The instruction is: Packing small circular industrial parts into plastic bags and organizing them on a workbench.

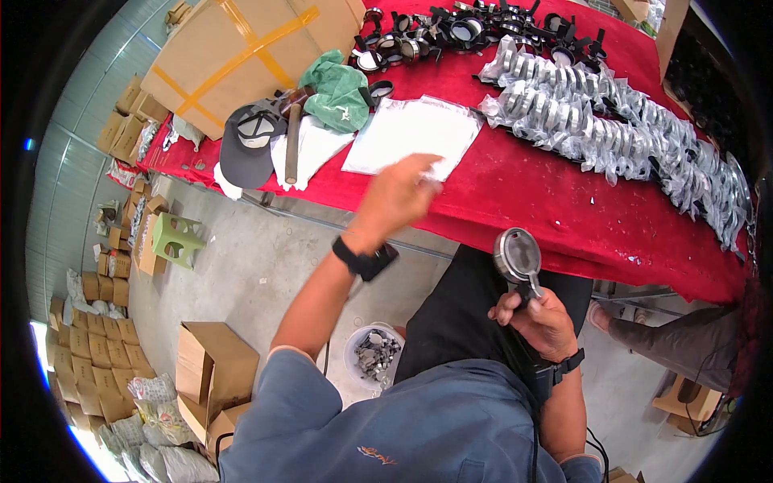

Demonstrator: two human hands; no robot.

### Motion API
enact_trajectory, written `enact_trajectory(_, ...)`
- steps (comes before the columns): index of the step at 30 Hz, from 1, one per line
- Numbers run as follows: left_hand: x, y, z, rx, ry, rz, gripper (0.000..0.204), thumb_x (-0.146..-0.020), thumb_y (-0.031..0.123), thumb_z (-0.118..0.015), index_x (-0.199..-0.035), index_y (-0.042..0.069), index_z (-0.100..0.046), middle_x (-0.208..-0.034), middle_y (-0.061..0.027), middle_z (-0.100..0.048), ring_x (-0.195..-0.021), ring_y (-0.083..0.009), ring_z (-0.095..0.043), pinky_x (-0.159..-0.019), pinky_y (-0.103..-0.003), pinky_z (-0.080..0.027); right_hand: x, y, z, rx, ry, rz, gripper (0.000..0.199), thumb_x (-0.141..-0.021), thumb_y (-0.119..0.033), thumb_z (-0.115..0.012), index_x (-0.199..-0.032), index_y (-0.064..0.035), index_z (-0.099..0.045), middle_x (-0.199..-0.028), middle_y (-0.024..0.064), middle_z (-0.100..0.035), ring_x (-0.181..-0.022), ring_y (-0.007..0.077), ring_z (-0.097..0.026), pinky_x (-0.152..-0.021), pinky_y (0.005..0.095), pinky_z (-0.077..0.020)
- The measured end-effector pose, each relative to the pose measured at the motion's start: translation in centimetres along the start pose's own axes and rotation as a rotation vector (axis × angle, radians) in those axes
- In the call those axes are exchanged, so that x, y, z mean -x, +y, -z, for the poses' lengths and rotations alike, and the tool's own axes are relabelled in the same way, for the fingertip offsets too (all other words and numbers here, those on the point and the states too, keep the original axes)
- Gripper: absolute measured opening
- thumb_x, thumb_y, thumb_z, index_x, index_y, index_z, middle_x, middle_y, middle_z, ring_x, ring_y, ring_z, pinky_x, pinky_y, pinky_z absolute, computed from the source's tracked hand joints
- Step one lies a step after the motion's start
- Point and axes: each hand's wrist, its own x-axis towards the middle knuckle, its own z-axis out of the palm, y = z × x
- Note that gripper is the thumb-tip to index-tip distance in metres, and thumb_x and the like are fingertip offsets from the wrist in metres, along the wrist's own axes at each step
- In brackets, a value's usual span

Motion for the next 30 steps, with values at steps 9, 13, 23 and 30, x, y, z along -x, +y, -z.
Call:
enact_trajectory(9, -4.8, -14.4, 2.4, -0.456, 0.049, 0.284, 0.033, -0.091, 0.03, -0.08, -0.102, -0.001, -0.079, -0.104, -0.0214, -0.075, -0.096, -0.0415, -0.072, -0.088, -0.049, -0.056, 0.9, -0.3, -1.3, -0.066, -0.035, 0.103, 0.037, -0.092, -0.032, -0.076, -0.109, 0.001, -0.077, -0.105, 0.0205, -0.073, -0.097, 0.0309, -0.066, -0.098, 0.0535, -0.0525)
enact_trajectory(13, -4.9, -13.6, 2.3, -0.351, 0.166, 0.281, 0.028, -0.091, 0.027, -0.08, -0.097, 0.0, -0.081, -0.098, -0.0191, -0.076, -0.092, -0.0366, -0.073, -0.085, -0.045, -0.057, 1.0, -0.2, -1.0, -0.107, -0.007, 0.163, 0.039, -0.083, -0.034, -0.078, -0.104, -0.0007, -0.079, -0.099, 0.0184, -0.07, -0.083, 0.0252, -0.056, -0.084, 0.0483, -0.0529)
enact_trajectory(23, -4.0, -3.2, 3.4, 0.028, 0.406, -0.037, 0.014, -0.087, 0.009, -0.085, -0.098, 0.001, -0.082, -0.098, -0.0098, -0.075, -0.082, -0.019, -0.071, -0.072, -0.031, -0.056, -2.6, -2.8, -1.0, 0.259, 0.306, 0.206, 0.033, -0.092, -0.029, -0.081, -0.107, -0.0005, -0.074, -0.087, 0.0058, -0.061, -0.076, 0.0173, -0.058, -0.069, 0.0336, -0.0469)
enact_trajectory(30, -2.1, 3.4, -1.0, 0.545, 0.332, 0.037, 0.01, -0.088, -0.002, -0.086, -0.095, -0.002, -0.079, -0.105, -0.0069, -0.074, -0.087, -0.0104, -0.068, -0.076, -0.025, -0.056, -7.4, -6.2, -2.2, 0.461, 0.541, 0.254, 0.051, -0.096, -0.043, -0.08, -0.118, 0.0031, -0.074, -0.084, -0.0028, -0.057, -0.071, 0.0087, -0.049, -0.064, 0.028, -0.0422)
